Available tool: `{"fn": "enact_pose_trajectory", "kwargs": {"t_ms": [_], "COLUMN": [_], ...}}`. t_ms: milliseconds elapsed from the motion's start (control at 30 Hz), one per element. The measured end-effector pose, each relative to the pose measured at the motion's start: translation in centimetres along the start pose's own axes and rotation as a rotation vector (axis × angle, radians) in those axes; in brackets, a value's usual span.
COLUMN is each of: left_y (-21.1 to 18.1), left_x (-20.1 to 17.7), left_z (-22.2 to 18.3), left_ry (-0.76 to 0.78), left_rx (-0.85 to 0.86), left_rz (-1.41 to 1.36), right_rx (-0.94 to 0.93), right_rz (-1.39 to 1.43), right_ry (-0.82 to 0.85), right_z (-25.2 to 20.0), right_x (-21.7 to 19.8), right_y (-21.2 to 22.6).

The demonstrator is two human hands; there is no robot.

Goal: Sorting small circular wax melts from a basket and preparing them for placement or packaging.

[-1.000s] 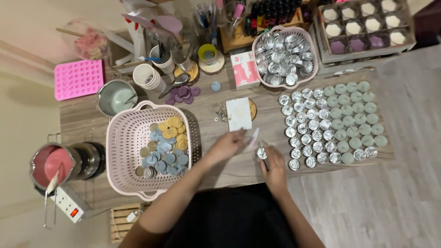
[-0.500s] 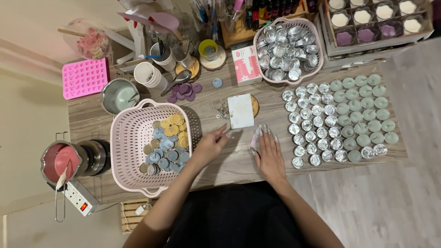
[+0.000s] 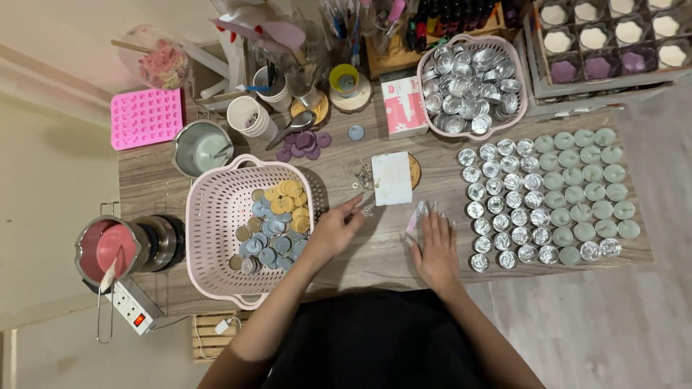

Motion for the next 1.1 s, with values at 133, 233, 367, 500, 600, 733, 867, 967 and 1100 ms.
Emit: {"fn": "enact_pose_trajectory", "kwargs": {"t_ms": [133,233,367,500,600,733,867,967,1100], "left_y": [0.3,-0.1,0.1,1.0,1.5,1.7,2.1,3.3,5.0], "left_x": [-0.7,-1.5,-3.1,-4.7,-5.2,-6.5,-7.1,-6.9,-6.5], "left_z": [-0.1,-0.7,-1.5,-2.2,-3.4,-4.7,-6.3,-6.9,-8.1], "left_ry": [-0.022,-0.036,-0.103,-0.215,-0.275,-0.368,-0.442,-0.474,-0.527], "left_rx": [0.007,-0.007,-0.029,0.038,0.034,0.069,0.033,0.005,-0.036], "left_rz": [-0.011,-0.030,-0.047,-0.107,-0.125,-0.167,-0.193,-0.204,-0.178], "right_rx": [0.073,-0.009,0.244,0.603,0.522,0.449,0.342,0.214,0.029], "right_rz": [0.160,0.189,0.398,0.398,0.345,0.141,0.012,-0.017,-0.048], "right_ry": [-0.038,-0.295,-0.458,-0.094,-0.055,-0.111,-0.145,-0.186,-0.234], "right_z": [0.4,-0.8,-4.6,-5.0,-3.4,-2.7,-2.2,-1.2,-0.1], "right_x": [-2.5,-4.3,-8.1,-4.6,-3.8,-2.5,-2.5,-2.2,-2.7], "right_y": [-0.1,-0.8,-2.1,-3.9,-2.4,-2.5,-2.2,-2.4,-2.1]}}
Point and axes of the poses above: each hand's wrist, its own z-axis towards the middle knuckle, its own x-axis out of the palm, y = z × x, the point moved 7 cm from there along z, towards the middle knuckle, and after that the axes turned 12 degrees about y, right-handed, at the moved point
